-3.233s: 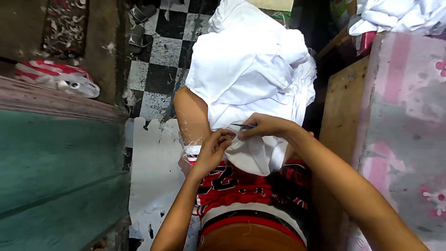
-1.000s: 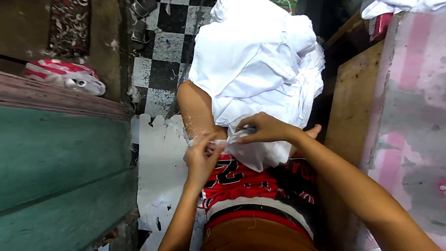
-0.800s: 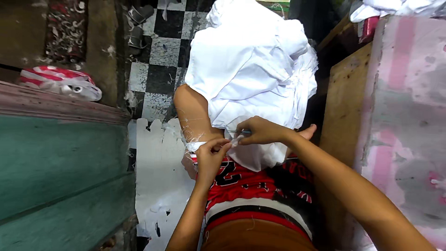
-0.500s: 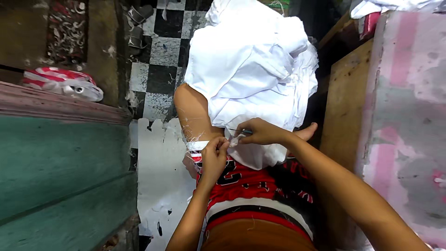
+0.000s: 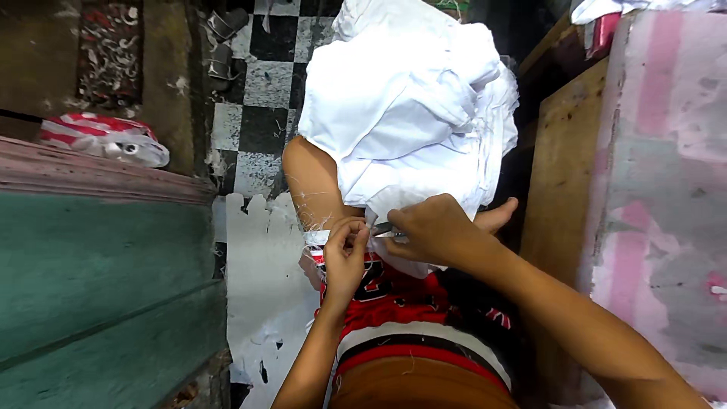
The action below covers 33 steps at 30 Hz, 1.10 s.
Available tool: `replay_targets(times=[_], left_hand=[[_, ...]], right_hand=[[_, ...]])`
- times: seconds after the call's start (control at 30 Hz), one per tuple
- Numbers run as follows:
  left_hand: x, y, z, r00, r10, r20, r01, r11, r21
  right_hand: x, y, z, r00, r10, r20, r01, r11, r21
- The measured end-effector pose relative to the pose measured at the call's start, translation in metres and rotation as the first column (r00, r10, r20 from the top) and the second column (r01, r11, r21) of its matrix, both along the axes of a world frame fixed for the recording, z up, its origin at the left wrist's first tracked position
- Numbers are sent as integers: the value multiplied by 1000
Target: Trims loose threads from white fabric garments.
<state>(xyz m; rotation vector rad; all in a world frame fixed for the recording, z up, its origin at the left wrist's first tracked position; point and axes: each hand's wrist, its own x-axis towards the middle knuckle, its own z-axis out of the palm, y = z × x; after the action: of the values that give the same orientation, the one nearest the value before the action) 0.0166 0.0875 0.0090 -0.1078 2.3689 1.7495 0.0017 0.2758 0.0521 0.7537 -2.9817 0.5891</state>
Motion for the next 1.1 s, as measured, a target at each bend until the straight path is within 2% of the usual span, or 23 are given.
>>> replay_targets(times=[0.17,0.3,0.33,0.4,0.47,0.5,0.57,0.67,0.73,0.8,0.87,1.0,1.03,1.1], left_hand=[[1,2,4,999,46,11,-46,999,29],[2,1,4,999,45,7,-46,999,23],[1,-3,4,999,44,-22,-44,999,-19],[-2,-16,5,988,31,-150,-66,970,-233],[-8,-33,7,951,-9,-309,-137,885,-445],[-12,-40,8,930,-36,-365,-164,850,-500],[-18,-46,13,911,-104,-400,-123,856,-502],[-26,-33,15,920,-289,-267,191,921,-339],[-31,-16,9,898,-403,-176,357,902,-242],[-36,-4,5,880,-458,-124,420,873,-247],[-39,1,6,882,-464,-80,423,855,-300],[-41,-12,10,885,-466,-19,420,814,-402],[-39,-17,9,888,-457,-41,396,808,-436],[-36,-24,9,894,-434,-111,325,799,-506]], right_hand=[[1,-12,0,998,37,55,-38,999,21],[3,-12,-7,999,41,-31,-40,999,33],[3,-9,-7,998,36,-47,-36,999,17],[6,2,-6,998,14,-63,-16,999,-34],[10,21,-11,995,-48,-92,38,993,-108],[12,32,-15,992,-91,-90,78,987,-142],[19,50,-22,975,-221,-30,211,958,-196],[35,59,-32,881,-380,282,446,865,-229],[43,55,-39,773,-333,539,532,804,-265],[47,49,-45,676,-233,700,565,773,-288],[48,43,-49,659,-187,728,559,770,-308],[44,59,-40,716,-182,674,483,827,-289],[42,69,-36,729,-193,657,451,858,-248],[39,89,-24,732,-291,616,400,915,-43]])
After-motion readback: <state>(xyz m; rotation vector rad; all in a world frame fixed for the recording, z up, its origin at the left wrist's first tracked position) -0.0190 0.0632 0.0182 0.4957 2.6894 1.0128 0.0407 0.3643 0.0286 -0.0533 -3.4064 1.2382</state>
